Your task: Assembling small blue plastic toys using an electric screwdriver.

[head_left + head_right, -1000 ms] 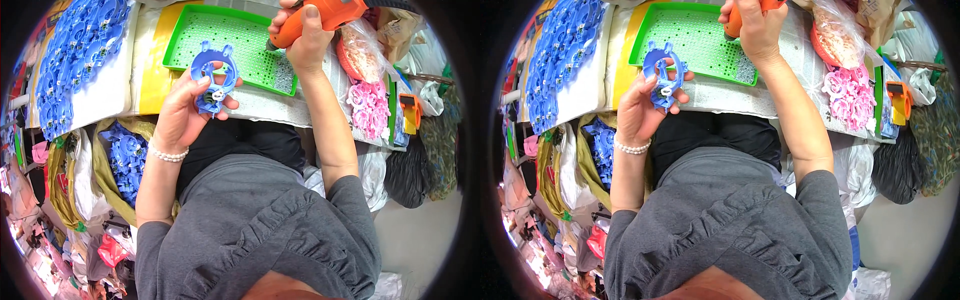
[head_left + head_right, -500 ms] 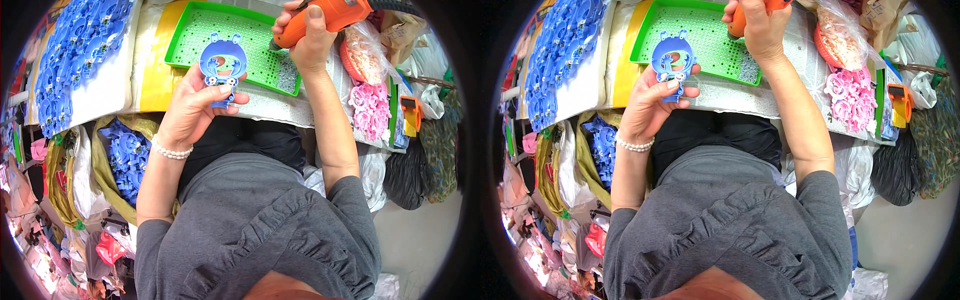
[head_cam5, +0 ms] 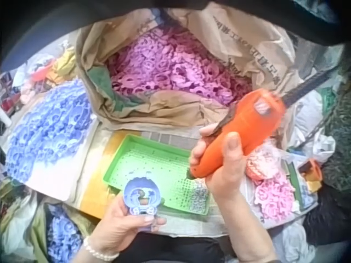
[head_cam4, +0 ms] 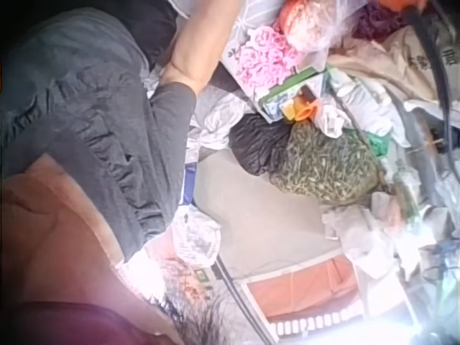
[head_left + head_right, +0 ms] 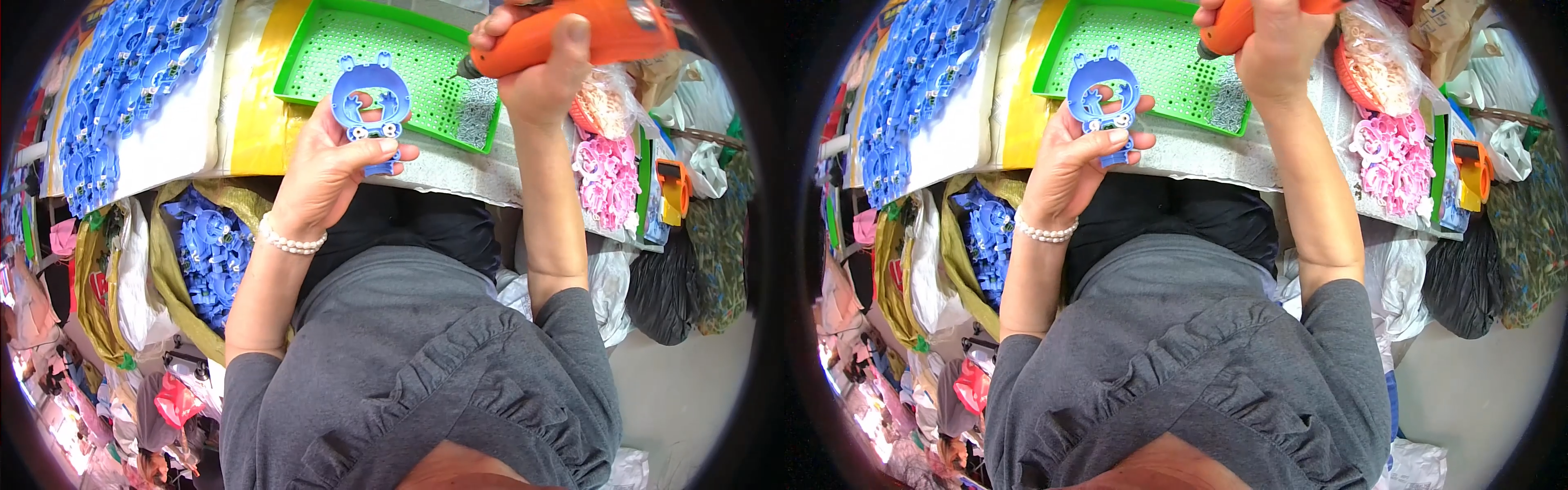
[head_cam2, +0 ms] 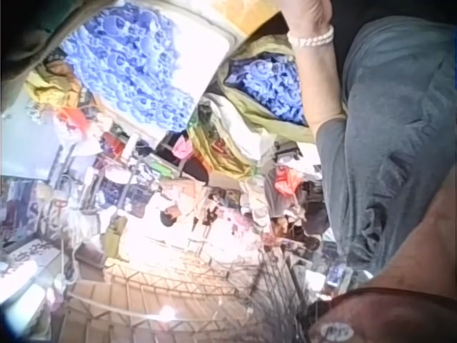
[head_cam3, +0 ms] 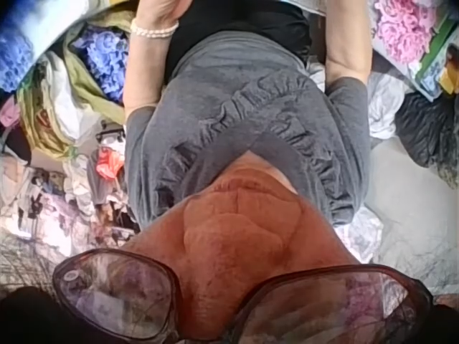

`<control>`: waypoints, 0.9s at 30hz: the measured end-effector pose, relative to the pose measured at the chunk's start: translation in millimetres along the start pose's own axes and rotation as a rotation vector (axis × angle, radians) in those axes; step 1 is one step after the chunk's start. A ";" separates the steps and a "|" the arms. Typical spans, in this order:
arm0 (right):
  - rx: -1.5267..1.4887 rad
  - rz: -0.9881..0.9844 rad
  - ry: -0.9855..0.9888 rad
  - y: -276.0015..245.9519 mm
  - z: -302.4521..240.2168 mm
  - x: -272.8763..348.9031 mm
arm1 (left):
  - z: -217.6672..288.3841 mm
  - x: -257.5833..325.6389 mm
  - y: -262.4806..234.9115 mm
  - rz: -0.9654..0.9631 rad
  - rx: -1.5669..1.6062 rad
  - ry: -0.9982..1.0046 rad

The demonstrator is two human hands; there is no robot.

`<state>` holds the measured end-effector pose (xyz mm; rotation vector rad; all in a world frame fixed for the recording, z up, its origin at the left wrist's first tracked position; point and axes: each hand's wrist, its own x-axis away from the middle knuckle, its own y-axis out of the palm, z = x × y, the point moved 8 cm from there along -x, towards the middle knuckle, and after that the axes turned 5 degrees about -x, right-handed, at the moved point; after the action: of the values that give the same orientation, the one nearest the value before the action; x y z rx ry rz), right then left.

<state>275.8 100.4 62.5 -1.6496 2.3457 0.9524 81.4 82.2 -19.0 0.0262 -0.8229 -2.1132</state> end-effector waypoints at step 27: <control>-0.254 -0.515 0.056 67.1 -38.8 46.4 | -12.3 2.6 12.0 0.074 0.054 0.119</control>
<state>207.7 55.5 101.4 -2.2430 1.7286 1.1232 91.9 68.5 -21.2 0.1462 -0.7975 -1.9998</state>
